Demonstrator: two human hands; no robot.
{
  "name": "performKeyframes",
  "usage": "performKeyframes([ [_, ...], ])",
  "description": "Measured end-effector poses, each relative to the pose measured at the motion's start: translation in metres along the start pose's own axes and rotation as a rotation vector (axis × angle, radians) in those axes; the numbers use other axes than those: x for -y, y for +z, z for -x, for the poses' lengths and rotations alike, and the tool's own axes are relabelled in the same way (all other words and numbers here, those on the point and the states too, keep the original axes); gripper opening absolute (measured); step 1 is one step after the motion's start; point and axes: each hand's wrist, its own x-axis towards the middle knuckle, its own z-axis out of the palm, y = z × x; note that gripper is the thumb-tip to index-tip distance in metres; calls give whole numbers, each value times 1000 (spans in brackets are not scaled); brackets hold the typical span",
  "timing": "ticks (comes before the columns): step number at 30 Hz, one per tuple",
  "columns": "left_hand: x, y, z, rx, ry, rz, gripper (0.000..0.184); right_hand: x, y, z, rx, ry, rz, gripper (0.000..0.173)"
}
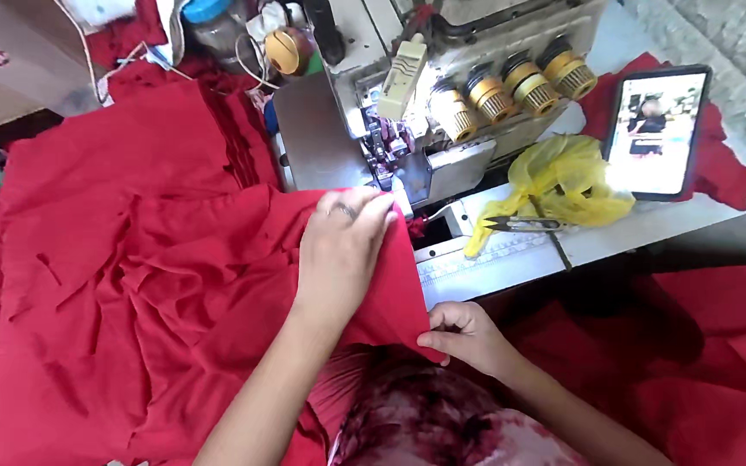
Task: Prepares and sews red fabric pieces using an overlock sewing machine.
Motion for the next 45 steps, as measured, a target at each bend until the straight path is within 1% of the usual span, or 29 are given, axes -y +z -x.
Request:
performKeyframes([
  [2,-13,2,13,66,-59,-118,37,-1,-1,-1,-9,-71,24,10],
  [4,-18,8,19,78,-108,-170,46,3,-2,-5,-25,-109,25,8],
  [7,-8,17,9,45,-101,-118,46,16,-2,-14,-33,-107,12,3],
  [9,-1,16,1,26,-78,-97,44,20,-2,-17,-22,-122,0,7],
  [11,2,10,1,60,-72,-46,44,20,-1,-17,-12,-123,-15,11],
  [12,3,6,5,87,-60,-6,47,21,1,-18,-15,-116,-26,12],
  [13,4,2,12,106,-26,47,57,23,2,-19,-24,-104,-42,15],
  [14,5,1,22,110,31,107,69,25,4,-22,-44,-91,-52,17],
  [15,6,3,32,108,101,163,76,28,6,-27,-70,-85,-47,20],
  [16,6,8,42,111,170,181,80,31,7,-33,-100,-91,-31,21],
  [17,7,14,49,107,231,135,81,33,9,-39,-137,-101,-21,21],
  [18,10,20,54,85,275,45,78,34,9,-47,-167,-120,-15,21],
  [19,13,24,55,48,293,-35,68,36,9,-55,-188,-145,6,19],
  [20,17,25,51,5,296,-64,54,37,9,-64,-201,-177,45,18],
  [22,26,19,37,-57,300,14,29,40,3,-82,-212,-267,165,14],
  [23,30,12,28,-51,317,79,21,42,0,-91,-221,-319,242,13],
  [24,33,5,19,-15,333,117,19,44,-4,-98,-234,-372,327,12],
  [26,38,-7,3,79,334,116,24,46,-9,-108,-255,-459,477,16],
  [28,44,-14,-11,137,293,87,27,45,-9,-112,-255,-489,571,22],
  [33,69,-15,-42,118,235,73,31,38,-5,-101,-170,-429,539,29],
  [34,70,-15,-47,102,195,53,33,38,-5,-99,-156,-432,528,29],
  [36,70,-15,-51,104,62,-3,34,39,-3,-96,-118,-450,517,27],
  [38,66,-15,-49,121,-77,-14,28,40,-1,-94,-77,-483,528,24],
  [41,61,-23,-30,69,-184,41,16,38,7,-93,-34,-563,542,22],
  [44,45,-40,6,28,-254,23,18,31,14,-94,-16,-642,555,19],
  [45,39,-43,20,19,-261,18,19,29,15,-95,6,-662,583,22],
])
